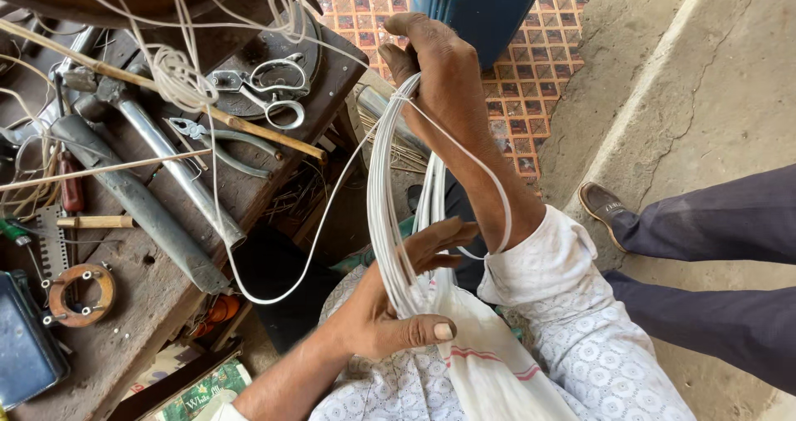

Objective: The person pulls white wire from a metal drum mounted on a workbench, coils a length of it by hand, and feeds it back into the drum. The person then uses a long bamboo pole to wind and arrange the wire inside the rotating drum.

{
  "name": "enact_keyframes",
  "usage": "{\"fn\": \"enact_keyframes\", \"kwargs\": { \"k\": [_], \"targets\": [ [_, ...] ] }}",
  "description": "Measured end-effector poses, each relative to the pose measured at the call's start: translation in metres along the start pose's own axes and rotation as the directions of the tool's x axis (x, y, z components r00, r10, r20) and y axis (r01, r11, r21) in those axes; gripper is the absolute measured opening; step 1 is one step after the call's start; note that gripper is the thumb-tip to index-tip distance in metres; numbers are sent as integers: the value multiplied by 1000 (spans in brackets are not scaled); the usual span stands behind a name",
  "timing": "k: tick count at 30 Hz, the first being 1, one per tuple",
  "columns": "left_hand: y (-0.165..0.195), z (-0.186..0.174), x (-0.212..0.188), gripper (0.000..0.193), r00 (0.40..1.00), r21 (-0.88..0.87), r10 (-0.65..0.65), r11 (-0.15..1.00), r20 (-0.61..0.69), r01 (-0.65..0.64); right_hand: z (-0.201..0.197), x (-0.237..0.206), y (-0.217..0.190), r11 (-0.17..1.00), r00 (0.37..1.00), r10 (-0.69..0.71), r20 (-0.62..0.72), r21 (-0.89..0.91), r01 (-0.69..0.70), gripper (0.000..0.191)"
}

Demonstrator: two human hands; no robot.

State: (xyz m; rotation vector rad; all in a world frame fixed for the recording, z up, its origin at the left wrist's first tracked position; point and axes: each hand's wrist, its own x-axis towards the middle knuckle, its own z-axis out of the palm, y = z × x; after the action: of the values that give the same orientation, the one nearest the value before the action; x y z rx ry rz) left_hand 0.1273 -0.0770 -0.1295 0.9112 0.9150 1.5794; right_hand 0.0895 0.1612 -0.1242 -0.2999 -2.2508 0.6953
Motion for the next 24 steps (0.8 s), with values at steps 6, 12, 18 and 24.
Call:
{"fn": "enact_keyframes", "kwargs": {
  "k": [6, 12, 18, 24],
  "targets": [
    [-12, 5, 30, 119, 989, -300, 23, 954, 145, 22, -2, 2, 5, 998, 1000, 1, 19, -66, 0, 22],
    [-17, 21, 39, 120, 985, -109, -72, 990, 159, 90, -1, 3, 10, 995, 1000, -10, -13, -100, 8, 18],
    [-18, 21, 43, 109, 976, -114, 127, 982, -175, -149, -7, 6, 7, 987, 998, -28, -50, -163, 20, 20],
    [-20, 0, 42, 112, 998, -431, -39, 902, -59, 10, -12, 9, -4, 949, 988, -136, -74, -297, 108, 25]
  ]
}}
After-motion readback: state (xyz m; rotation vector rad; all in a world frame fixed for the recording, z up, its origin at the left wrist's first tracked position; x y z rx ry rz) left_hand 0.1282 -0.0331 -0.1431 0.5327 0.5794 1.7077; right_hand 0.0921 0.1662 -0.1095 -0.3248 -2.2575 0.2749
